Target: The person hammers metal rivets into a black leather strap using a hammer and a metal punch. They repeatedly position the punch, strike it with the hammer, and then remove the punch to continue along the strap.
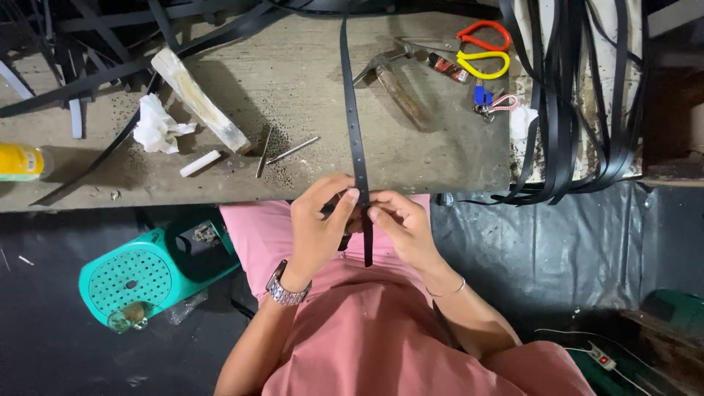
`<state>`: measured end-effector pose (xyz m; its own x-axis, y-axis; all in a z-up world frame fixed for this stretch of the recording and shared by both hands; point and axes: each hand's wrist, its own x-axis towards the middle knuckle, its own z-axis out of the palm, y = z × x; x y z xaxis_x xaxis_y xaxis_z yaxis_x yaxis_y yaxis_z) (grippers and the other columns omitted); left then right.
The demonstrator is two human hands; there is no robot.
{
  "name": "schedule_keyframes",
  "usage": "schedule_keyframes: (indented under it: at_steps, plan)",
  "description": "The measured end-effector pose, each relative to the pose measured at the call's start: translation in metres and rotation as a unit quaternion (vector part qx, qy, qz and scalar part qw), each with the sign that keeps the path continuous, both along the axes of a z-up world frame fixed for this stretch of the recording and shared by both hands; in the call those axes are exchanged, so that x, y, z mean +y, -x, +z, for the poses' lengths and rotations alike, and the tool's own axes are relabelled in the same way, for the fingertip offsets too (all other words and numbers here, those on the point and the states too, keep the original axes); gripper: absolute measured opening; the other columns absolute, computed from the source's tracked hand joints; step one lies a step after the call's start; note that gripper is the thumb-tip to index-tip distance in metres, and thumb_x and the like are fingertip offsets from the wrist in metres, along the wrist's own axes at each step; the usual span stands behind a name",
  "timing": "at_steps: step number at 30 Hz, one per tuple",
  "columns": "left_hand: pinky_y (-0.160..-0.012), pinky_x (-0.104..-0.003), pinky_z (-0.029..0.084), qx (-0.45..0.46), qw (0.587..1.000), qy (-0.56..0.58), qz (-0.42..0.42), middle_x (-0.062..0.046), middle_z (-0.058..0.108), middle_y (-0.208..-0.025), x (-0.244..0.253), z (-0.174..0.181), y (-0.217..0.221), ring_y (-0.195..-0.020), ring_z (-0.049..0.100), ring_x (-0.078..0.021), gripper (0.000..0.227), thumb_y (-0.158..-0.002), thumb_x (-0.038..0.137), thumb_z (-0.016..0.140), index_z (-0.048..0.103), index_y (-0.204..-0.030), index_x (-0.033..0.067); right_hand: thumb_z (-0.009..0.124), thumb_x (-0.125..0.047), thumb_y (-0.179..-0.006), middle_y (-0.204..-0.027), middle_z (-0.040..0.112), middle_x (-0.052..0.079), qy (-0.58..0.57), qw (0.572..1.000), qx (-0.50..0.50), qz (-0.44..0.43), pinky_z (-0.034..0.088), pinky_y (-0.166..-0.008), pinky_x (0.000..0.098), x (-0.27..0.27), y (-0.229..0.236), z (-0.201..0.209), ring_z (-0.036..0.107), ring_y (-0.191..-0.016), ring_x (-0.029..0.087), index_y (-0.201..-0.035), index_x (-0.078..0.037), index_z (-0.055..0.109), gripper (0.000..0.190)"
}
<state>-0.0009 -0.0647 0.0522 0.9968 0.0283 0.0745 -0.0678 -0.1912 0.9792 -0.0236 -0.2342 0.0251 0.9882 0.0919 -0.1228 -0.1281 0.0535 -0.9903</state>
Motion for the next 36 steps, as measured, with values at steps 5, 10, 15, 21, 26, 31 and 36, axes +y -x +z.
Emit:
schedule_keyframes:
  at_steps: [5, 10, 15, 21, 26, 31, 36]
  plan:
    - [-0.083, -0.039, 0.059, -0.044, 0.999, 0.011, 0.017, -0.012, 0.078, -0.100, 0.002, -0.003, 0.005, -0.092, 0.077, -0.0287, 0.010, -0.096, 0.011, 0.074, 0.080, -0.103, 0.0076, 0.067, -0.011, -0.097, -0.083, 0.072, 0.009, -0.004, 1.000, -0.010, -0.004, 0.057, -0.073, 0.0307, 0.006, 0.004, 0.004, 0.062, -0.078, 0.010, -0.109, 0.003, 0.072, 0.019]
    - [-0.083, -0.043, 0.059, -0.088, 0.996, -0.014, 0.016, -0.015, 0.077, -0.102, 0.005, -0.007, 0.006, -0.092, 0.075, -0.0357, 0.013, -0.094, 0.011, 0.076, 0.078, -0.105, 0.0043, 0.065, -0.012, -0.097, -0.079, 0.070, 0.008, 0.004, 1.000, -0.007, -0.004, 0.055, -0.068, 0.0303, 0.011, 0.012, 0.020, 0.061, -0.074, 0.010, -0.106, 0.003, 0.071, 0.018]
    - [-0.114, -0.053, 0.038, -0.344, 0.897, -0.265, -0.078, -0.011, 0.062, -0.135, 0.001, 0.002, -0.006, -0.132, 0.053, -0.0343, 0.029, -0.104, 0.027, 0.062, 0.067, -0.129, 0.0138, 0.059, -0.004, -0.096, -0.058, 0.059, 0.006, 0.081, 0.994, -0.071, 0.011, 0.051, -0.055, 0.0285, -0.002, 0.009, 0.053, 0.053, -0.057, 0.011, -0.094, -0.001, 0.072, 0.014]
    - [-0.075, -0.048, 0.050, -0.376, 0.852, -0.196, -0.307, -0.011, 0.058, -0.072, -0.005, 0.004, -0.059, -0.074, 0.062, -0.0346, 0.029, -0.104, 0.020, 0.055, 0.062, -0.080, 0.0053, 0.057, -0.012, -0.098, -0.082, 0.077, 0.016, 0.259, 0.949, -0.181, -0.007, 0.058, -0.067, 0.0410, -0.031, 0.003, 0.097, 0.076, -0.076, 0.034, -0.103, -0.003, 0.074, 0.020]
    - [-0.076, -0.042, 0.051, -0.372, 0.833, -0.266, -0.312, -0.010, 0.065, -0.072, 0.009, 0.016, -0.136, -0.074, 0.067, -0.0313, 0.024, -0.105, 0.016, 0.058, 0.067, -0.084, 0.0066, 0.059, -0.004, -0.095, -0.067, 0.069, 0.013, 0.354, 0.907, -0.216, -0.076, 0.055, -0.058, 0.0394, -0.111, 0.005, 0.082, 0.070, -0.064, 0.034, -0.101, -0.004, 0.076, 0.017]
    - [-0.074, -0.043, 0.048, -0.474, 0.770, -0.328, -0.273, -0.010, 0.057, -0.073, 0.029, 0.050, -0.204, -0.076, 0.062, -0.0324, 0.021, -0.104, 0.015, 0.063, 0.061, -0.084, 0.0071, 0.062, -0.003, -0.094, -0.070, 0.069, 0.010, 0.442, 0.849, -0.250, -0.149, 0.055, -0.064, 0.0404, -0.187, -0.006, 0.075, 0.069, -0.067, 0.034, -0.098, -0.008, 0.077, 0.016]
    - [-0.074, -0.045, 0.042, -0.377, 0.749, -0.515, -0.180, -0.006, 0.053, -0.076, 0.089, 0.084, -0.252, -0.071, 0.050, -0.0274, 0.026, -0.105, 0.005, 0.058, 0.056, -0.079, 0.0094, 0.052, 0.007, -0.090, -0.076, 0.065, 0.016, 0.548, 0.748, -0.310, -0.209, 0.039, -0.056, 0.0342, -0.237, -0.033, 0.083, 0.055, -0.061, 0.026, -0.092, 0.008, 0.074, 0.022]
